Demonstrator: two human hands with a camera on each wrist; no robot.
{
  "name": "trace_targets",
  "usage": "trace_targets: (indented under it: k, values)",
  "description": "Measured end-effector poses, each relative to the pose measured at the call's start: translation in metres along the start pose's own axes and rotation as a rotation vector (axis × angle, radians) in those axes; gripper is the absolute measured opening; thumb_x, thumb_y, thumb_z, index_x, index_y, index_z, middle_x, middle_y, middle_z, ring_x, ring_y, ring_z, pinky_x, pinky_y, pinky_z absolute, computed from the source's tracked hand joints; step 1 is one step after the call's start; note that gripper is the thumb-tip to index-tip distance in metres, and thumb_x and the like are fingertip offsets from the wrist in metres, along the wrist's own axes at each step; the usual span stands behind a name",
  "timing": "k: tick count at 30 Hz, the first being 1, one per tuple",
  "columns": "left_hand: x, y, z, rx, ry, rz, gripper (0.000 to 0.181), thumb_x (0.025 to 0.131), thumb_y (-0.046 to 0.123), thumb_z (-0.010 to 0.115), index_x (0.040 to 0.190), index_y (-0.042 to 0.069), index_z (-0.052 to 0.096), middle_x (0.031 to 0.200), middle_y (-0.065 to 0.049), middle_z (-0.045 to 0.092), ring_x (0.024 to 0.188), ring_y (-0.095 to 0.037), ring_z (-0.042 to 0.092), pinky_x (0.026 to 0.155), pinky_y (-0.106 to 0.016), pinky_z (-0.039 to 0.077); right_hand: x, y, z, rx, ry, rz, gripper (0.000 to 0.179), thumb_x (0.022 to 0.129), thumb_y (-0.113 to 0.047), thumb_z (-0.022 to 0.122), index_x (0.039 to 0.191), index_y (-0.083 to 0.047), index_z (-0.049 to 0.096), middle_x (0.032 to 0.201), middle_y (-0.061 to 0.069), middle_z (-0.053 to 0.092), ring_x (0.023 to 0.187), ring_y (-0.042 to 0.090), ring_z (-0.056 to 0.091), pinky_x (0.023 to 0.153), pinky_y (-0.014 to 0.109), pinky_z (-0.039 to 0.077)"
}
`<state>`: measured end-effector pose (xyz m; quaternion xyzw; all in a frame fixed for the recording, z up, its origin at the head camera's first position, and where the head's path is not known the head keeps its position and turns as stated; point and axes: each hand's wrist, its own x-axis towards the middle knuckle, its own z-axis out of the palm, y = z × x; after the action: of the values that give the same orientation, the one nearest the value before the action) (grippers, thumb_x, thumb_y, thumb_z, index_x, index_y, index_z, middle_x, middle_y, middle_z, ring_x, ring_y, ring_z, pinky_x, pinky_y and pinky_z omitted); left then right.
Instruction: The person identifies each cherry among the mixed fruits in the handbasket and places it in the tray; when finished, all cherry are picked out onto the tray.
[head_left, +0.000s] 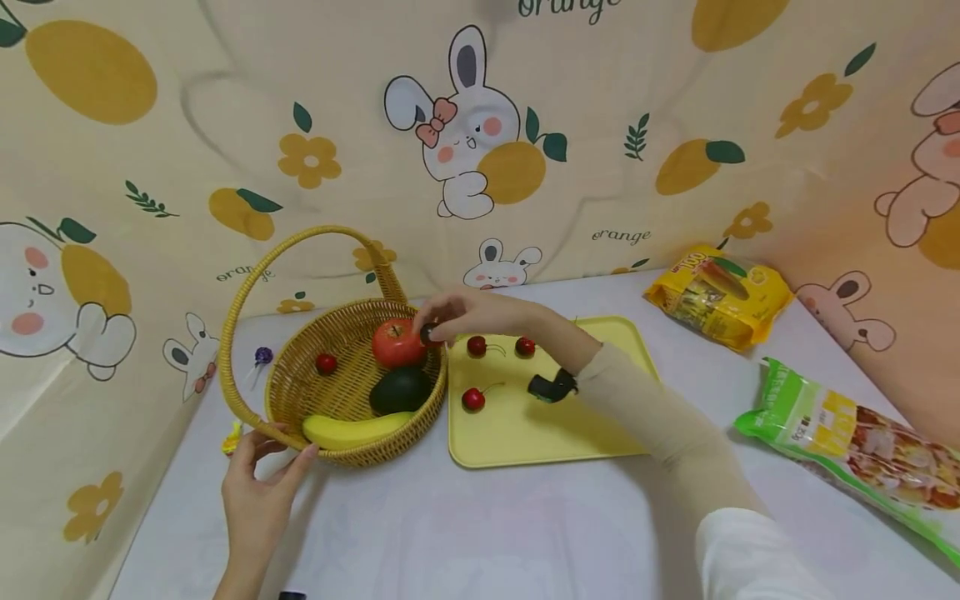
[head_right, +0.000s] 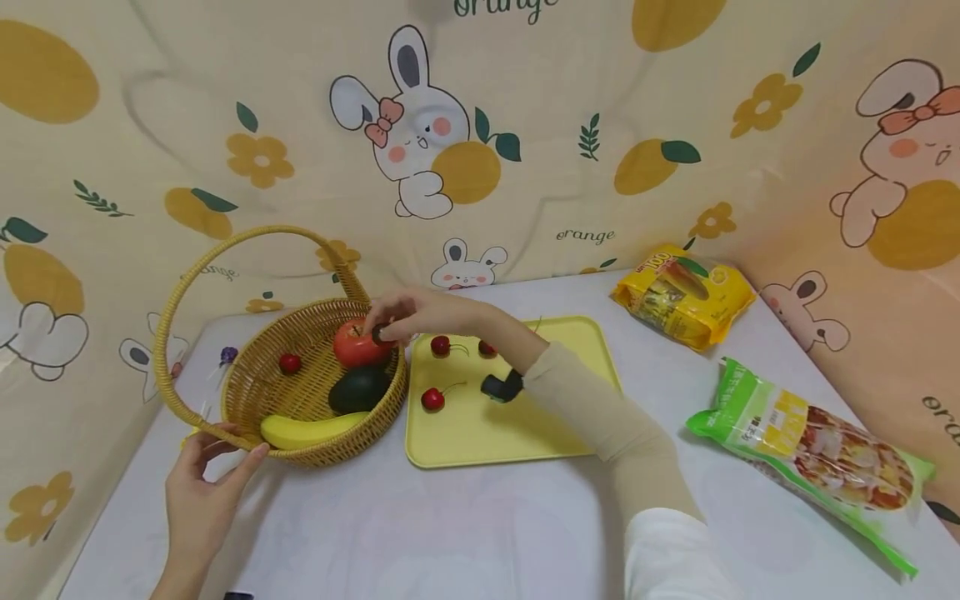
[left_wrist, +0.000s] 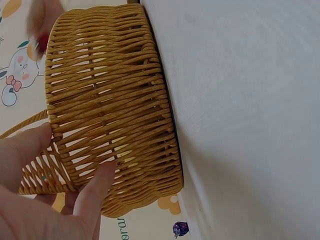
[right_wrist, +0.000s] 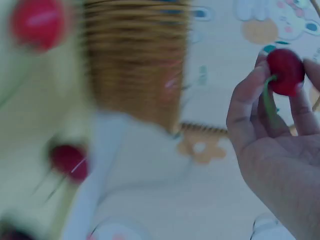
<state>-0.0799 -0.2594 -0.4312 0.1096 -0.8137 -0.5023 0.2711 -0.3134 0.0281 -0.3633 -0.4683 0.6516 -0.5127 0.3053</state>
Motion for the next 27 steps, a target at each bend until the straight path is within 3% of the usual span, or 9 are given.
trace_targets:
  k: [7, 12, 17, 20, 27]
  values:
    - [-0.001, 0.0, 0.001, -0.02, 0.006, 0.011, 0.045, 0.077, -0.01, 0.08, 0.118, -0.003, 0.061, 0.106, -0.006, 0.059, 0.097, -0.01, 0.058, 0.069, -0.011, 0.056, -0.082, 0.032, -0.002, -0.031, 0.0, 0.119, 0.023, 0.099, -0.004, 0.058, 0.119, 0.007, 0.063, 0.099, 0.025, 0.064, 0.079, 0.03, 0.061, 0.073, 0.044, 0.058]
    - [-0.001, 0.0, 0.001, -0.016, 0.007, 0.009, 0.045, 0.078, -0.01, 0.08, 0.117, -0.004, 0.061, 0.105, -0.006, 0.058, 0.098, -0.01, 0.058, 0.069, -0.011, 0.056, -0.118, 0.043, 0.01, -0.208, 0.043, 0.152, 0.025, 0.091, 0.0, 0.07, 0.115, 0.003, 0.068, 0.108, 0.016, 0.066, 0.085, 0.026, 0.059, 0.076, 0.035, 0.055]
    - [0.0, -0.001, 0.001, -0.005, 0.005, 0.02, 0.045, 0.077, -0.01, 0.08, 0.117, -0.004, 0.06, 0.106, -0.007, 0.058, 0.098, -0.01, 0.058, 0.068, -0.011, 0.056, -0.128, 0.043, 0.016, -0.353, 0.09, 0.176, 0.035, 0.086, -0.002, 0.076, 0.12, 0.001, 0.066, 0.107, 0.007, 0.067, 0.09, 0.017, 0.06, 0.08, 0.032, 0.055]
    - [0.001, -0.002, 0.001, -0.002, 0.005, 0.025, 0.045, 0.077, -0.01, 0.08, 0.117, -0.004, 0.06, 0.106, -0.007, 0.058, 0.098, -0.009, 0.058, 0.068, -0.01, 0.055, -0.125, 0.043, 0.016, -0.359, 0.11, 0.192, 0.036, 0.086, -0.003, 0.077, 0.119, 0.002, 0.064, 0.102, 0.004, 0.067, 0.084, 0.017, 0.061, 0.074, 0.03, 0.056]
    - [0.0, -0.004, 0.002, 0.029, 0.009, -0.004, 0.047, 0.077, -0.01, 0.081, 0.118, -0.004, 0.059, 0.107, -0.002, 0.057, 0.097, -0.007, 0.057, 0.067, -0.008, 0.054, -0.119, 0.05, 0.018, -0.382, 0.098, 0.194, 0.028, 0.085, -0.004, 0.078, 0.111, 0.0, 0.067, 0.1, 0.003, 0.067, 0.087, 0.016, 0.062, 0.077, 0.028, 0.057]
